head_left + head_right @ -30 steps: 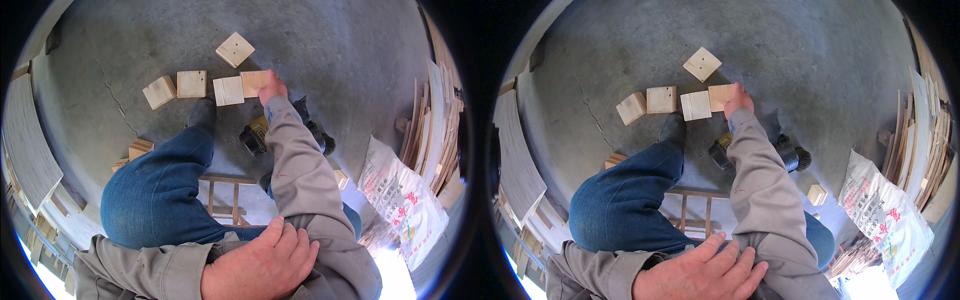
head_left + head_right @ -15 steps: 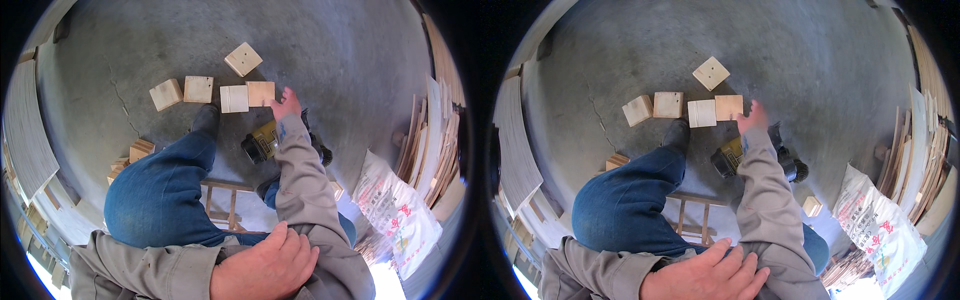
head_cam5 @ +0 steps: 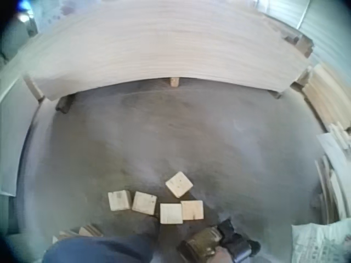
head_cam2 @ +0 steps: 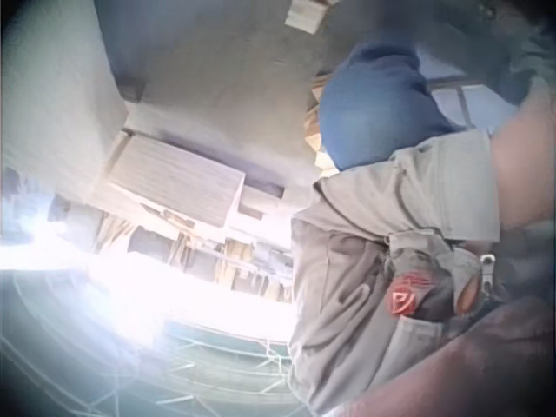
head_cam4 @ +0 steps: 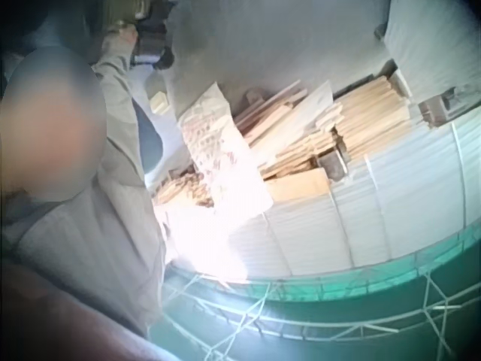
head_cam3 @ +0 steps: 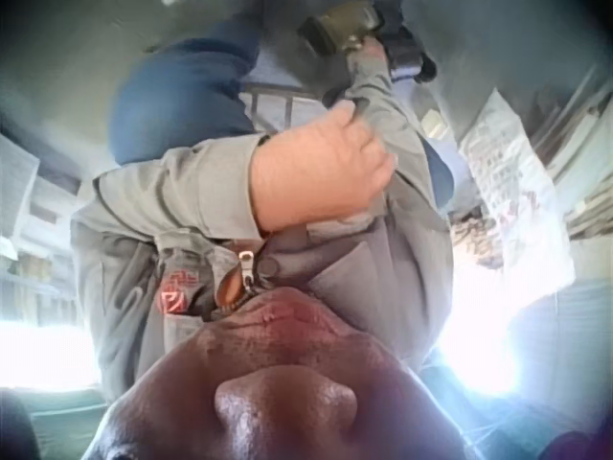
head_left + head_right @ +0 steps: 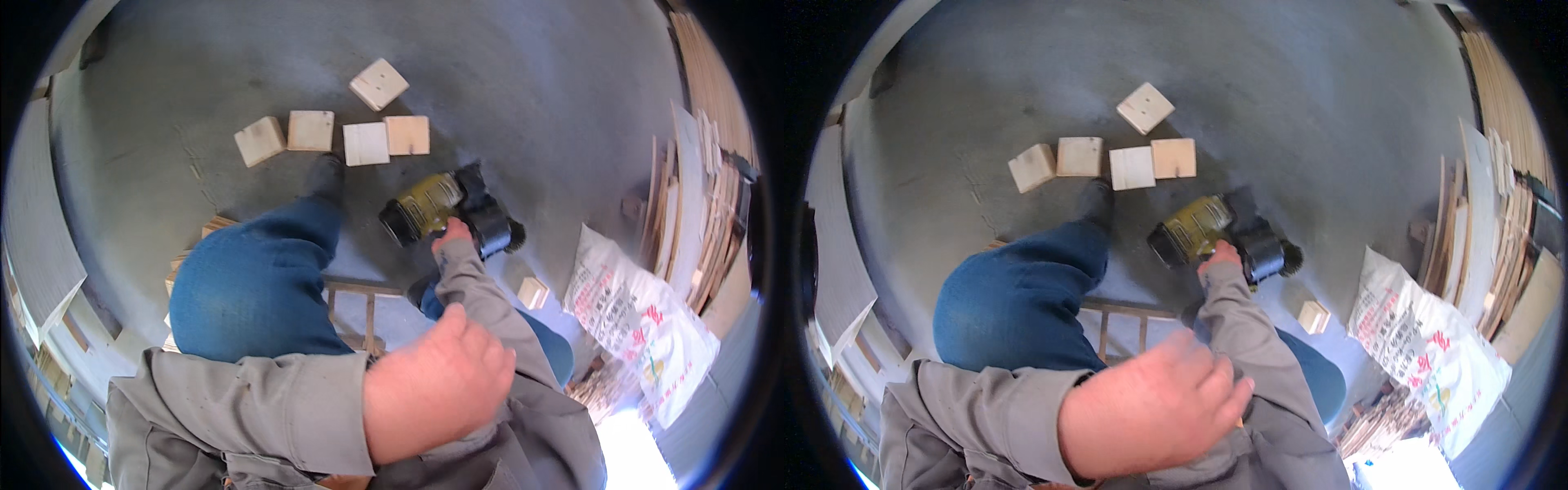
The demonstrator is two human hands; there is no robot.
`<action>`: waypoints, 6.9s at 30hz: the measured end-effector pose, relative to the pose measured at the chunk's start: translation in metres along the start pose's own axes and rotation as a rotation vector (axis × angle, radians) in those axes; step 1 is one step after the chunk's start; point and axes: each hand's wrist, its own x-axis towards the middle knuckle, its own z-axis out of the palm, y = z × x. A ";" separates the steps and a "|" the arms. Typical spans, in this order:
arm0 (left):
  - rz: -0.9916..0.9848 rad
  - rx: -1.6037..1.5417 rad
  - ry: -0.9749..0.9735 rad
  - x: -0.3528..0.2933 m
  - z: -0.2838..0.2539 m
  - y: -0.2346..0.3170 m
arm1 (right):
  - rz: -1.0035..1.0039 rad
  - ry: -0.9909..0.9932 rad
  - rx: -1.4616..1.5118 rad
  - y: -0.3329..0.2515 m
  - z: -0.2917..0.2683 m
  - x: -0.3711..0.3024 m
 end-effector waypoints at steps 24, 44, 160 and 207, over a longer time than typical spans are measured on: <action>-0.038 0.043 -0.006 0.023 0.023 0.001 | 0.231 -0.160 0.024 -0.016 -0.001 0.009; 0.013 0.099 0.043 0.023 0.028 0.006 | -0.170 0.205 0.064 -0.005 -0.099 0.022; -0.037 -0.111 -0.004 -0.003 -0.001 -0.001 | -0.456 0.019 0.766 -0.204 -0.237 0.000; 0.038 -0.133 0.137 -0.002 0.010 0.003 | -0.634 -0.027 0.437 -0.094 -0.167 -0.051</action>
